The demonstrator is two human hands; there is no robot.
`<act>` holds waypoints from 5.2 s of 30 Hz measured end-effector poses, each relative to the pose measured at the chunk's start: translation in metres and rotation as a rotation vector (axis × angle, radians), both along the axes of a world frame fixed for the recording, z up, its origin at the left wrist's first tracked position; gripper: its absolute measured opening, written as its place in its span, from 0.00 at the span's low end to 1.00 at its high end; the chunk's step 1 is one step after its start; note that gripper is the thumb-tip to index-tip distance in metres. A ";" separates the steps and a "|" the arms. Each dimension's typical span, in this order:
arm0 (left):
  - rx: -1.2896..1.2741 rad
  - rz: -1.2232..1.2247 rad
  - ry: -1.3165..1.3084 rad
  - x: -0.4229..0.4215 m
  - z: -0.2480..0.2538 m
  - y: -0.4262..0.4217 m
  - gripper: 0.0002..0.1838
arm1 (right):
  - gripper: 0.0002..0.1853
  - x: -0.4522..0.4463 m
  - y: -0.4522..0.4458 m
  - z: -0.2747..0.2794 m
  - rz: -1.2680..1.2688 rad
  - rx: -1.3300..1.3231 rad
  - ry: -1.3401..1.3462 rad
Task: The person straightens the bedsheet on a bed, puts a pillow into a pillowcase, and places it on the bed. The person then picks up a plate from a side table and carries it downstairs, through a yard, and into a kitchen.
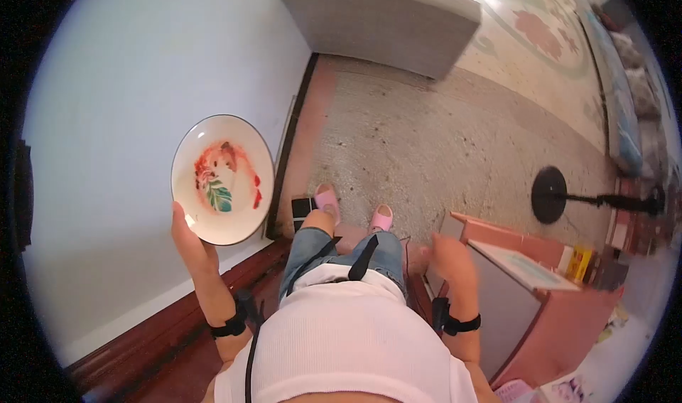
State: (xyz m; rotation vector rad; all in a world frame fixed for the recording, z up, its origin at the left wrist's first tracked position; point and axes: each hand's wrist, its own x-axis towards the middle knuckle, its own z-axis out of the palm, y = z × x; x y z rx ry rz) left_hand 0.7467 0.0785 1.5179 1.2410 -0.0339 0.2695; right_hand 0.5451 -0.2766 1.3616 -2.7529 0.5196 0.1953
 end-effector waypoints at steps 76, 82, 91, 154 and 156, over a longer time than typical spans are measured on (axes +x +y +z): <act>0.703 -1.569 0.191 0.354 0.020 -1.296 0.19 | 0.15 0.279 -1.022 0.157 -0.890 1.238 -0.812; 0.643 -1.324 0.355 0.416 0.056 -1.397 0.19 | 0.13 0.363 -1.202 0.196 -0.377 1.324 -0.571; 0.468 -0.930 0.473 0.523 0.035 -1.472 0.19 | 0.13 0.552 -1.367 0.183 -0.015 1.433 -0.289; 0.544 -1.301 0.341 1.660 0.114 -2.632 0.18 | 0.17 1.642 -2.501 0.237 -0.191 1.469 -0.440; 0.504 -1.109 0.335 1.714 0.122 -2.640 0.18 | 0.15 1.720 -2.527 0.249 -0.051 1.465 -0.372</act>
